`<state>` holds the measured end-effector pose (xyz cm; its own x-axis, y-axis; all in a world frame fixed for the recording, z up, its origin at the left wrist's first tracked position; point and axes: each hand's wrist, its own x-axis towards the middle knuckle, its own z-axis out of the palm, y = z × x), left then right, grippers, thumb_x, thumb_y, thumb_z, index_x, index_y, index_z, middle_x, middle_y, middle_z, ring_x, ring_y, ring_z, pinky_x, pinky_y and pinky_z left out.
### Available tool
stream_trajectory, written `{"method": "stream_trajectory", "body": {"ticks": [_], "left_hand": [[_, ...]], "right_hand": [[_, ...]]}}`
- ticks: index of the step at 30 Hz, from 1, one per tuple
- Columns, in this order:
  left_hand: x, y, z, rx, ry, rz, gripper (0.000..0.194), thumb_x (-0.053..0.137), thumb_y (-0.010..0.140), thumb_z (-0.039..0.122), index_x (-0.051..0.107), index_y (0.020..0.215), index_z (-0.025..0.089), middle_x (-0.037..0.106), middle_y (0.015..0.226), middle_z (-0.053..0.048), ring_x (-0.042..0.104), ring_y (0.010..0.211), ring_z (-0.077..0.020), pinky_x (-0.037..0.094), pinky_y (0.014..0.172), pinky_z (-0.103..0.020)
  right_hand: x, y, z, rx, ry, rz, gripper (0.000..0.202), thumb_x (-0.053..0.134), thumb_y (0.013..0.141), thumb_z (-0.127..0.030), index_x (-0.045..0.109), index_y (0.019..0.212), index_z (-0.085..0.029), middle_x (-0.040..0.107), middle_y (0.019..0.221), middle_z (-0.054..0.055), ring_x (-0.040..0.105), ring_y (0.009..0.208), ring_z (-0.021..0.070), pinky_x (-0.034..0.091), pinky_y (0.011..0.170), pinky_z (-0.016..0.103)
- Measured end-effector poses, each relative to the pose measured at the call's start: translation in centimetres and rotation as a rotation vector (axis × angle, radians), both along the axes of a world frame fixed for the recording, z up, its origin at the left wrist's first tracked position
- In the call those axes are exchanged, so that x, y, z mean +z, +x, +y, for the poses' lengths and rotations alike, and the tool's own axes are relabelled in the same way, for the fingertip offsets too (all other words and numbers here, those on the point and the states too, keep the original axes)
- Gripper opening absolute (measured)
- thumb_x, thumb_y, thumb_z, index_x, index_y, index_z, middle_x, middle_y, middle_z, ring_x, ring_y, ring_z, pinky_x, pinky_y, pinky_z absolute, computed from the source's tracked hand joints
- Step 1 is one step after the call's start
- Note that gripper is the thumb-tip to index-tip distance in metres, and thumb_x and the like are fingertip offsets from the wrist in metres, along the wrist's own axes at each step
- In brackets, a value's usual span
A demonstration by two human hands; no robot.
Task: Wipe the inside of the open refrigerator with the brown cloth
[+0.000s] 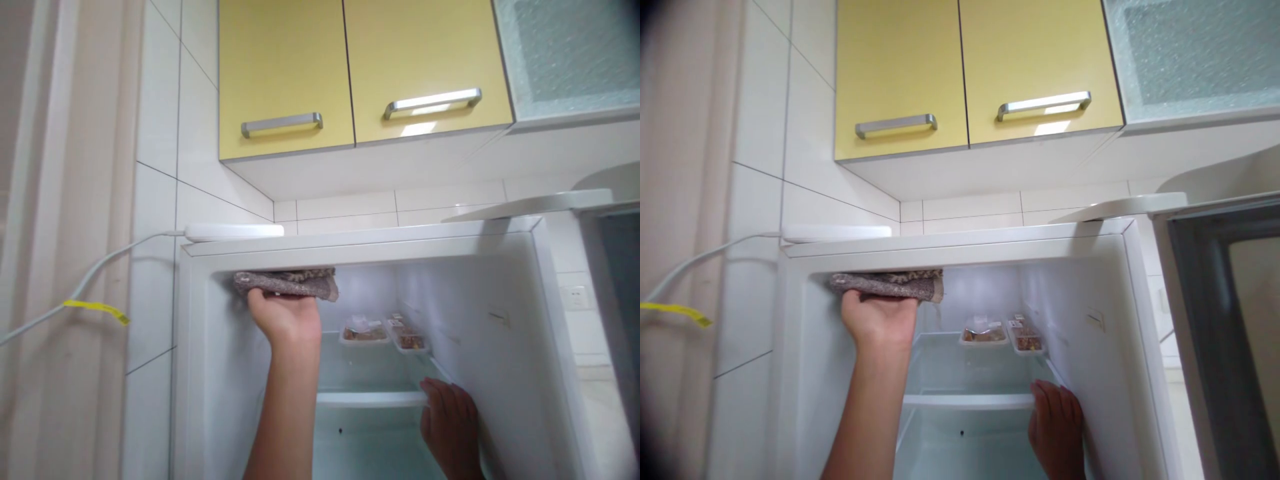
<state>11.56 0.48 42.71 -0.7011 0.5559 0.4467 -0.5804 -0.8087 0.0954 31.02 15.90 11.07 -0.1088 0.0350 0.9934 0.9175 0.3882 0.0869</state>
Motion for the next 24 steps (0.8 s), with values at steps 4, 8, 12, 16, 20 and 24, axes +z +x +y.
{"method": "stream_trajectory", "body": {"ticks": [4,8,12,16,20,24], "left_hand": [[-0.3,4.1,0.3,-0.053,-0.030,0.037,0.043,0.034,0.094,0.043,0.067,0.114,0.024,0.071,0.124,-0.007,0.064,0.116,-0.0226,0.056,0.093,-0.041],[-0.7,8.3,1.6,-0.366,-0.102,0.123,0.043,0.034,0.094,0.044,0.068,0.112,0.025,0.070,0.127,-0.006,0.065,0.115,-0.0230,0.056,0.090,-0.041],[-1.4,11.2,4.7,-0.659,-0.097,0.276,0.049,0.032,0.092,0.048,0.070,0.109,0.023,0.071,0.124,-0.010,0.065,0.114,-0.0271,0.055,0.087,-0.044],[-2.3,12.6,6.5,-0.761,-0.110,0.386,0.049,0.036,0.087,0.050,0.071,0.106,0.022,0.072,0.120,-0.012,0.065,0.112,-0.0301,0.055,0.087,-0.048],[-2.9,12.6,5.3,-0.800,-0.102,0.416,0.041,0.044,0.083,0.043,0.072,0.103,0.021,0.073,0.116,-0.012,0.066,0.108,-0.0287,0.055,0.088,-0.046],[-3.0,12.4,3.8,-0.845,-0.051,0.410,0.034,0.048,0.081,0.038,0.071,0.098,0.019,0.074,0.110,-0.013,0.067,0.104,-0.0285,0.055,0.086,-0.046]], "right_hand": [[0.1,0.0,0.1,-0.005,0.011,-0.010,0.027,0.053,0.083,-0.006,0.059,0.107,-0.018,0.066,0.099,0.009,0.057,0.094,0.0252,0.046,0.095,0.048],[0.0,0.2,0.2,-0.018,0.026,-0.026,0.028,0.053,0.082,-0.006,0.059,0.107,-0.017,0.066,0.099,0.009,0.056,0.095,0.0254,0.046,0.094,0.047],[-0.2,0.4,0.4,-0.042,-0.003,-0.042,0.029,0.054,0.081,-0.007,0.058,0.108,-0.018,0.066,0.100,0.009,0.056,0.095,0.0259,0.046,0.094,0.047],[-0.4,0.6,0.2,-0.041,-0.048,-0.049,0.032,0.055,0.079,-0.009,0.058,0.110,-0.019,0.066,0.103,0.009,0.056,0.096,0.0261,0.046,0.095,0.047],[0.0,0.6,-0.7,0.021,-0.119,-0.043,0.038,0.056,0.076,-0.012,0.058,0.114,-0.019,0.066,0.107,0.010,0.056,0.100,0.0279,0.046,0.095,0.049],[0.7,0.3,-1.5,0.097,-0.160,0.001,0.038,0.056,0.076,-0.011,0.059,0.113,-0.018,0.067,0.105,0.010,0.058,0.100,0.0282,0.049,0.094,0.049]]}}
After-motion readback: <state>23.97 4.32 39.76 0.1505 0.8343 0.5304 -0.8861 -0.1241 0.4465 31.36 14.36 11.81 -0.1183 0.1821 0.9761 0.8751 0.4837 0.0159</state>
